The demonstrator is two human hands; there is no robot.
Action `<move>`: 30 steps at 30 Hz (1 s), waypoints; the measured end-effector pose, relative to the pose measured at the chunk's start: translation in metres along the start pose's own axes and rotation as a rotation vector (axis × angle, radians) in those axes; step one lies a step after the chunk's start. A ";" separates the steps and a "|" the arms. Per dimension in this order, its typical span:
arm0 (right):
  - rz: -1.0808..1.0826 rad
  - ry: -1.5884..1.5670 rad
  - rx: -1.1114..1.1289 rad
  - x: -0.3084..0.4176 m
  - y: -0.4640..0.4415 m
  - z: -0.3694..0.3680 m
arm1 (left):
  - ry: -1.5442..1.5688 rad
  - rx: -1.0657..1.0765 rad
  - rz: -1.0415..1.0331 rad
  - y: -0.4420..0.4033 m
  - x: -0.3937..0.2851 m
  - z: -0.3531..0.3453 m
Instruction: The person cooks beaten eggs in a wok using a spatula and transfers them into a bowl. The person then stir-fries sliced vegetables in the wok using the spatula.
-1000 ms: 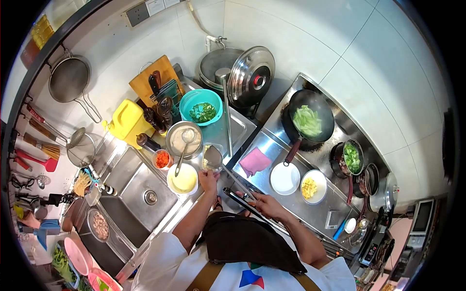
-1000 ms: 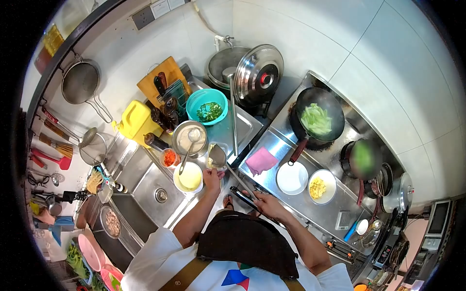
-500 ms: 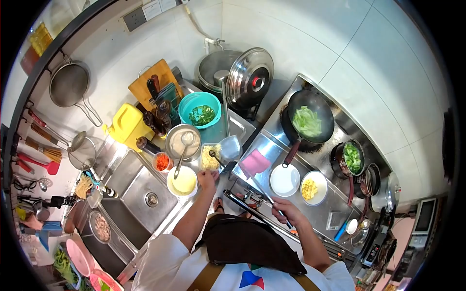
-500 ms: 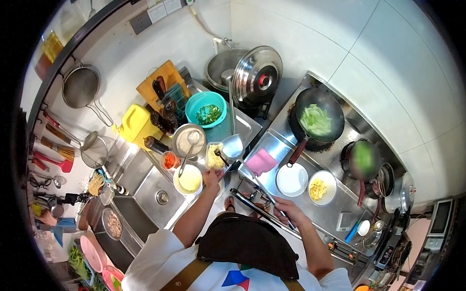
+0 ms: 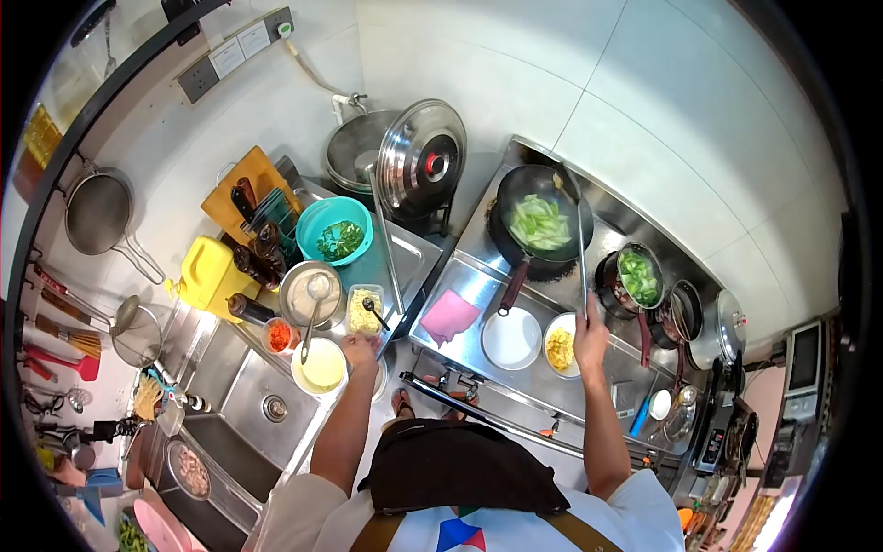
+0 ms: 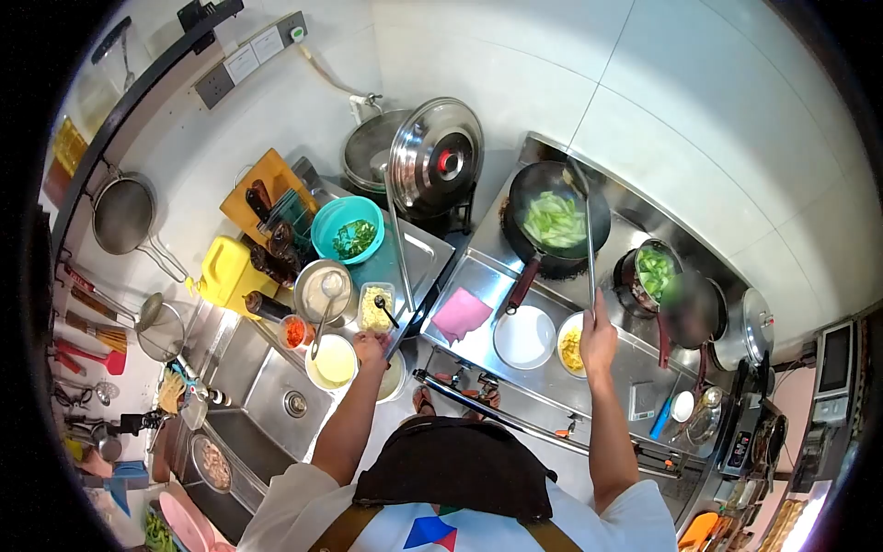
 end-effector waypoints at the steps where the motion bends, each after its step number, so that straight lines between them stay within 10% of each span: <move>1: 0.021 0.129 -0.054 -0.006 -0.006 -0.006 | -0.007 -0.006 -0.003 -0.002 0.002 0.002; 6: -0.024 0.222 -0.096 -0.028 -0.016 -0.017 | -0.014 0.004 0.079 -0.001 0.000 0.013; 10: -0.272 -0.565 0.304 -0.009 -0.006 -0.019 | -0.127 0.319 0.173 0.042 0.002 0.029; 15: -0.375 -0.626 0.876 0.059 0.046 -0.025 | -0.265 0.269 0.487 0.126 -0.004 0.103; 21: -0.034 -0.394 1.354 0.127 0.103 -0.067 | -0.264 -0.265 -0.199 0.070 -0.012 0.212; 25: 0.598 -0.231 1.131 0.170 0.129 -0.104 | -0.202 -0.192 -0.108 0.062 -0.048 0.186; 30: 0.489 0.181 1.270 0.211 0.138 -0.128 | -0.325 -0.195 -0.305 0.087 -0.065 0.160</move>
Point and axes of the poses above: each hand's wrist, its own y-axis away from the middle knuckle, its own z-axis out of the back of the hand, x = y × z, the point moved 4 cm from there along -y, towards the middle knuckle, and after that the axes turned 8 degrees about x, right-handed, at the moved point
